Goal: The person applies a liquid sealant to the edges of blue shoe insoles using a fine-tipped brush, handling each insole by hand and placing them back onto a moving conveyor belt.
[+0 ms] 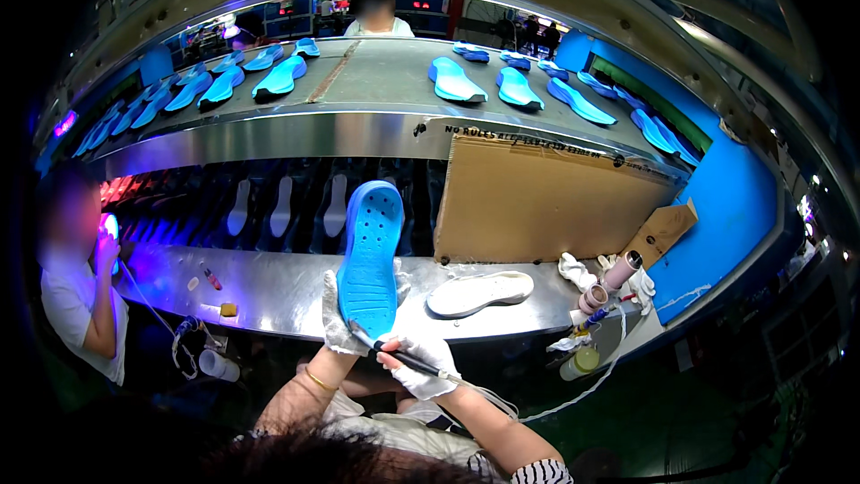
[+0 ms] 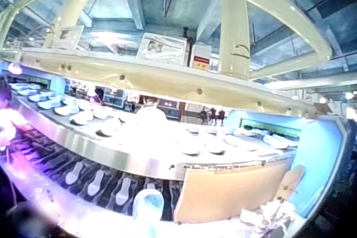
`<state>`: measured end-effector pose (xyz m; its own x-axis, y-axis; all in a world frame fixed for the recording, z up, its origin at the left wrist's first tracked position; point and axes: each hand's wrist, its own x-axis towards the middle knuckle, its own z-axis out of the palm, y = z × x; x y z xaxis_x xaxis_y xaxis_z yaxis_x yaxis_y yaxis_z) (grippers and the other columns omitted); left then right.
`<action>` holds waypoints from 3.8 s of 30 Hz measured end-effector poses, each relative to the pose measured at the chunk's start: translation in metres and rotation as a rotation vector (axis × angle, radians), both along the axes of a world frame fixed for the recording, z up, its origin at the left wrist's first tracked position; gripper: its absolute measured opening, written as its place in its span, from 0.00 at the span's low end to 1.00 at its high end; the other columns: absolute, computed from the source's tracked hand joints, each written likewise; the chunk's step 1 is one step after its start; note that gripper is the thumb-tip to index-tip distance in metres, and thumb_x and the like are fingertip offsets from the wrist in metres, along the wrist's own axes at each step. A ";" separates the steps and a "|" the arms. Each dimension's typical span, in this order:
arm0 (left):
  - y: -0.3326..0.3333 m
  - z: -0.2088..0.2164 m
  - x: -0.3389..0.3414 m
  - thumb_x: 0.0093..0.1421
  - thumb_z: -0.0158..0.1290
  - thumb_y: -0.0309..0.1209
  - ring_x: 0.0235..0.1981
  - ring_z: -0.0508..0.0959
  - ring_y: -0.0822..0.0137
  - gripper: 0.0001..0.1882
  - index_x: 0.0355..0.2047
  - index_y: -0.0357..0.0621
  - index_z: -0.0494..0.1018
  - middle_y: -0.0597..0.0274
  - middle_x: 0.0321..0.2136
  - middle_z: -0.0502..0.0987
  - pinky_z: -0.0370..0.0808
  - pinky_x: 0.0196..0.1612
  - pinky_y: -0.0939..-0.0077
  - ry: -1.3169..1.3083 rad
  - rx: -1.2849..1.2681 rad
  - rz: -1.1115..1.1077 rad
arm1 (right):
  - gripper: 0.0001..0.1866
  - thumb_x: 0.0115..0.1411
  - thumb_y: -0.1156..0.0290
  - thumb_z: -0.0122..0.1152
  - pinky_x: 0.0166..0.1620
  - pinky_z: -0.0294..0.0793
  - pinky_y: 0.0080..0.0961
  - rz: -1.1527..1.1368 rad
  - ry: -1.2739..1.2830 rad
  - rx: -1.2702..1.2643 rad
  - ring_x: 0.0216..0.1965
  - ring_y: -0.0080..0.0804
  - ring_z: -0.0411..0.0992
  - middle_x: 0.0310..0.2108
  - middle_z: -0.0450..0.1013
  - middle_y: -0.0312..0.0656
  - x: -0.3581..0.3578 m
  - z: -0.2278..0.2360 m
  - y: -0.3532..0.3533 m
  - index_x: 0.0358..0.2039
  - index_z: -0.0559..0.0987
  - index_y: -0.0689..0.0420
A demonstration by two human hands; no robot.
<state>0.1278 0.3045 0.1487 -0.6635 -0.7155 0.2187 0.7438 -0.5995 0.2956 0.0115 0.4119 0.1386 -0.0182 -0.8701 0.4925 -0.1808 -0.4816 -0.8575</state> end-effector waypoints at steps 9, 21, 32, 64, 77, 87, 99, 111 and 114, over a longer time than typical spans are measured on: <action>-0.025 -0.031 0.004 0.58 0.42 0.57 0.51 0.69 0.54 0.37 0.55 0.37 0.60 0.48 0.51 0.67 0.63 0.56 0.59 -0.003 0.051 -0.057 | 0.05 0.52 0.82 0.59 0.36 0.71 0.20 0.091 -0.021 0.045 0.29 0.24 0.72 0.27 0.73 0.39 -0.018 0.009 0.000 0.30 0.74 0.60; -0.033 0.014 0.005 0.58 0.38 0.59 0.53 0.67 0.47 0.40 0.58 0.37 0.55 0.43 0.55 0.62 0.60 0.58 0.52 -0.112 -0.054 -0.138 | 0.04 0.52 0.81 0.59 0.36 0.72 0.20 0.169 -0.042 0.103 0.30 0.25 0.73 0.29 0.74 0.41 -0.021 -0.002 0.010 0.30 0.75 0.61; -0.044 0.025 0.002 0.62 0.41 0.48 0.43 0.75 0.53 0.29 0.50 0.32 0.65 0.44 0.45 0.72 0.74 0.46 0.61 -0.278 0.007 -0.412 | 0.09 0.42 0.79 0.62 0.41 0.70 0.29 0.103 0.200 -0.069 0.36 0.38 0.71 0.34 0.73 0.42 -0.033 0.012 -0.024 0.27 0.75 0.56; -0.031 0.011 0.004 0.64 0.36 0.47 0.41 0.76 0.51 0.27 0.51 0.36 0.64 0.44 0.42 0.73 0.74 0.45 0.56 -0.365 0.033 -0.319 | 0.05 0.52 0.73 0.62 0.33 0.68 0.17 0.039 -0.022 0.328 0.26 0.20 0.68 0.22 0.72 0.34 -0.069 0.029 -0.015 0.26 0.76 0.59; 0.000 -0.033 0.001 0.60 0.38 0.44 0.37 0.76 0.60 0.23 0.45 0.39 0.68 0.55 0.37 0.75 0.73 0.44 0.66 -0.223 0.087 0.020 | 0.04 0.55 0.75 0.59 0.30 0.71 0.17 -0.015 -0.219 0.224 0.25 0.18 0.70 0.24 0.73 0.36 -0.033 -0.007 -0.025 0.30 0.76 0.61; 0.004 -0.048 -0.001 0.61 0.36 0.43 0.39 0.76 0.59 0.23 0.47 0.39 0.65 0.53 0.41 0.73 0.73 0.47 0.65 -0.219 0.050 0.047 | 0.03 0.55 0.79 0.57 0.31 0.72 0.17 0.072 -0.249 0.154 0.26 0.21 0.72 0.25 0.74 0.39 -0.018 0.014 -0.015 0.31 0.76 0.63; 0.013 -0.043 -0.004 0.62 0.35 0.47 0.45 0.73 0.52 0.27 0.53 0.39 0.61 0.50 0.46 0.70 0.67 0.53 0.52 -0.304 -0.050 -0.040 | 0.06 0.49 0.84 0.60 0.35 0.72 0.20 -0.169 -0.269 -0.079 0.29 0.24 0.72 0.28 0.73 0.40 -0.042 0.021 -0.037 0.27 0.74 0.60; -0.026 0.035 0.004 0.62 0.32 0.53 0.33 0.77 0.53 0.31 0.49 0.36 0.63 0.48 0.38 0.74 0.76 0.40 0.61 -0.402 -0.295 0.000 | 0.09 0.42 0.83 0.64 0.34 0.70 0.24 -0.139 0.120 -0.241 0.30 0.33 0.72 0.28 0.73 0.43 -0.036 0.032 -0.008 0.26 0.77 0.58; -0.060 0.096 -0.016 0.62 0.27 0.55 0.33 0.77 0.49 0.35 0.51 0.34 0.61 0.44 0.37 0.73 0.75 0.39 0.51 -0.252 -0.305 -0.104 | 0.07 0.45 0.85 0.63 0.32 0.70 0.19 -0.307 -0.085 -0.321 0.28 0.25 0.71 0.27 0.73 0.40 -0.067 0.030 0.003 0.25 0.77 0.59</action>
<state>0.1121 0.2449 0.2446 -0.7887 -0.5696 0.2313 0.5654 -0.5243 0.6367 -0.0556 0.4149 0.1690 -0.3034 -0.6212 0.7225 -0.2925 -0.6610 -0.6911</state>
